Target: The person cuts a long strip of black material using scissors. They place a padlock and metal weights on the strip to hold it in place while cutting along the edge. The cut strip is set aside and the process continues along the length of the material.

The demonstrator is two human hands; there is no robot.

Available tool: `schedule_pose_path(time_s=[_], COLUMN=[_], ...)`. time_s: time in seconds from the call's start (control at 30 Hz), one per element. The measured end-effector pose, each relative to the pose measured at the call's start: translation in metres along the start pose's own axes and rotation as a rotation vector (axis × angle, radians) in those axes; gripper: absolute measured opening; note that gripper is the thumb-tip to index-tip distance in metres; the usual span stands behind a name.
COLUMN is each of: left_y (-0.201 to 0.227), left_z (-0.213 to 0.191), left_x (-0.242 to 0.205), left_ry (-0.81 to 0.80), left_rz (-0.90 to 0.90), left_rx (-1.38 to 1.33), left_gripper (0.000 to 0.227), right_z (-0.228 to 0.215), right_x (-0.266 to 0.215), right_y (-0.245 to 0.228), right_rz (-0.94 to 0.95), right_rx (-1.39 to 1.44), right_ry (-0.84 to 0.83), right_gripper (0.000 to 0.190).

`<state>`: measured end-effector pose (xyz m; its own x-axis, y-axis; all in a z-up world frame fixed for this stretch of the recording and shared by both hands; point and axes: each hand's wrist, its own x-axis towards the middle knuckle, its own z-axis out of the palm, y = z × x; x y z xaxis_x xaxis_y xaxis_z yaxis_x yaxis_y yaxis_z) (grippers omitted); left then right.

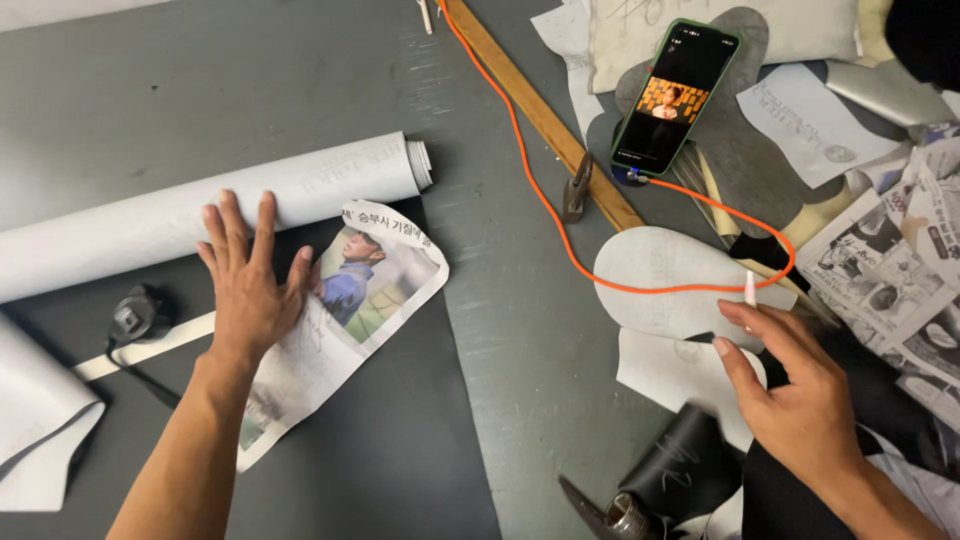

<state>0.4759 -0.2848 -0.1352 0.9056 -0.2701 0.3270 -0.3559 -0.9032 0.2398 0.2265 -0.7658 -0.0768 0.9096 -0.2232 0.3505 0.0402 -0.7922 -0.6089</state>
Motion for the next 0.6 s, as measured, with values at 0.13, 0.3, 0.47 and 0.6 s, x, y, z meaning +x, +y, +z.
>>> schedule_pose_path(time_s=[0.13, 0.3, 0.47, 0.6], left_y=[-0.012, -0.047, 0.028, 0.128], left_z=[0.010, 0.010, 0.027, 0.002], left_x=[0.042, 0.121, 0.109, -0.027], left_ry=[0.000, 0.005, 0.269, 0.202], left_rz=[-0.030, -0.077, -0.039, 0.133], left_rx=[0.043, 0.134, 0.014, -0.361], left_gripper=[0.102, 0.088, 0.053, 0.055], right_z=[-0.004, -0.004, -0.021, -0.041], right_x=[0.001, -0.016, -0.057, -0.108], right_y=[0.013, 0.028, 0.057, 0.104], right_rz=[0.068, 0.189, 0.262, 0.412], right_rx=[-0.051, -0.088, -0.046, -0.129], right_ry=[0.012, 0.038, 0.125, 0.116], right_gripper=[0.042, 0.037, 0.037, 0.030])
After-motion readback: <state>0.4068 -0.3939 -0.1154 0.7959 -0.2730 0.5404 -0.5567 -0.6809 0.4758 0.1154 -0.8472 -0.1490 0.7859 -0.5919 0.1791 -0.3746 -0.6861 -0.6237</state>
